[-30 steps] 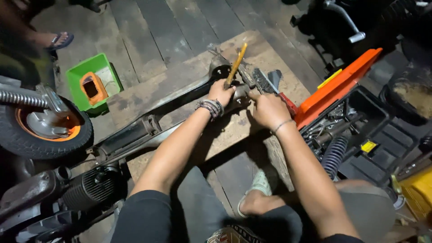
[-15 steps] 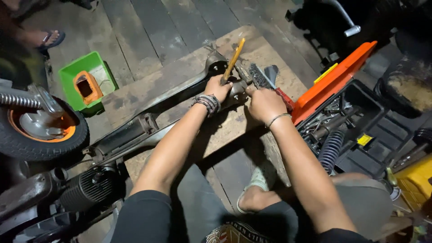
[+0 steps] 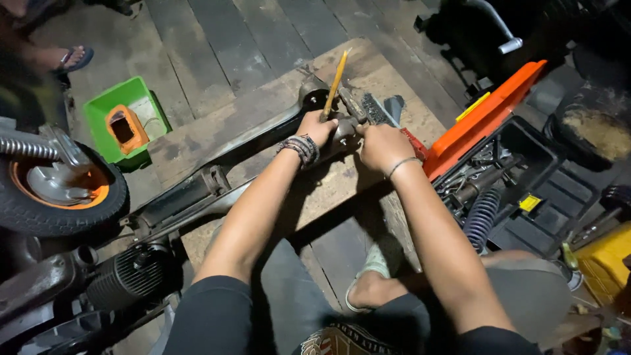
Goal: The person is cleaning a metal motorcycle part by brushing it and using a hammer with a punch to remove debris.
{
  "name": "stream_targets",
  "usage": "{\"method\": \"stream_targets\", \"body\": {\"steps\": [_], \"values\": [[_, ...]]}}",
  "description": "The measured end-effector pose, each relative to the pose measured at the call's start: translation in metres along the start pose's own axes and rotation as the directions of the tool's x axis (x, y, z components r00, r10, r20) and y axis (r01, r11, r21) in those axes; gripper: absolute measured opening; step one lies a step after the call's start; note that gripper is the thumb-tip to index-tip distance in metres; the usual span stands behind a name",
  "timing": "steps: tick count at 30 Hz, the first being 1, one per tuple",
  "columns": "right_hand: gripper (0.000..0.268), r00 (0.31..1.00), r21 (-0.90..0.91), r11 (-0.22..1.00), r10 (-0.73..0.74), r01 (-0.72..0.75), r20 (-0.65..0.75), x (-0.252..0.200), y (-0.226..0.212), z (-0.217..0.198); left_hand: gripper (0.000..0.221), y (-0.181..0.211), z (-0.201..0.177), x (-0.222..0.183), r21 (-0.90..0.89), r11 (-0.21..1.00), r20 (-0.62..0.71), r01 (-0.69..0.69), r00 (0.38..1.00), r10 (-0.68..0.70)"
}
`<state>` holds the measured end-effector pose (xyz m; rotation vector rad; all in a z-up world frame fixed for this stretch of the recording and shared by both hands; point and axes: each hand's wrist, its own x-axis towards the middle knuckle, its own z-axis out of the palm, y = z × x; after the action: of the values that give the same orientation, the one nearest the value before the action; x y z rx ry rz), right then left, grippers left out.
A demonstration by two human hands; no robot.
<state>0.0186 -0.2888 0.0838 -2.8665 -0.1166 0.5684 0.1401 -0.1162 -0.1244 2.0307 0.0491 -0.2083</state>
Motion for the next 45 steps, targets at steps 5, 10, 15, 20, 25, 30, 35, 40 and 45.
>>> {"method": "stream_targets", "body": {"steps": [5, 10, 15, 20, 25, 30, 35, 40, 45], "values": [[0.047, 1.0, 0.04, 0.999, 0.012, -0.012, -0.002, 0.02, 0.011, 0.016, 0.018, 0.0, 0.0, -0.002, -0.039, 0.999, 0.03, 0.011, 0.999, -0.01], [0.047, 0.998, 0.029, 0.999, 0.014, -0.016, 0.061, 0.002, -0.011, -0.001, 0.019, 0.007, -0.006, -0.003, -0.039, 0.999, 0.035, 0.015, 0.999, -0.013], [0.05, 0.999, 0.054, 0.998, 0.038, -0.039, 0.008, 0.017, -0.004, 0.023, 0.019, 0.004, -0.005, -0.001, -0.02, 0.999, 0.015, -0.034, 0.999, 0.035], [0.054, 1.0, 0.033, 0.999, -0.003, 0.003, 0.0, 0.021, 0.0, 0.037, 0.02, 0.01, -0.005, -0.006, -0.002, 0.999, 0.002, -0.044, 0.999, 0.044], [0.058, 0.999, 0.063, 0.998, -0.008, 0.01, -0.032, 0.001, -0.021, 0.027, 0.02, 0.016, -0.005, -0.007, -0.015, 0.999, 0.001, -0.033, 0.999, 0.033], [0.056, 0.999, 0.122, 0.992, -0.005, 0.009, -0.038, 0.013, -0.017, 0.027, 0.017, 0.009, -0.004, -0.003, 0.028, 0.997, -0.023, -0.071, 0.997, 0.072], [0.052, 1.0, 0.111, 0.994, 0.022, -0.022, 0.005, 0.014, -0.023, 0.026, 0.015, 0.018, -0.005, -0.013, 0.051, 0.998, -0.028, -0.025, 0.999, 0.027], [0.05, 1.0, 0.136, 0.991, 0.004, -0.004, -0.002, 0.011, -0.021, 0.024, 0.014, 0.008, 0.001, -0.005, 0.04, 0.999, -0.039, -0.037, 0.999, 0.038], [0.048, 1.0, 0.163, 0.987, 0.012, -0.009, -0.02, 0.004, -0.016, 0.016, 0.015, 0.012, -0.003, -0.008, 0.058, 0.997, -0.031, -0.049, 0.998, 0.05]]}}
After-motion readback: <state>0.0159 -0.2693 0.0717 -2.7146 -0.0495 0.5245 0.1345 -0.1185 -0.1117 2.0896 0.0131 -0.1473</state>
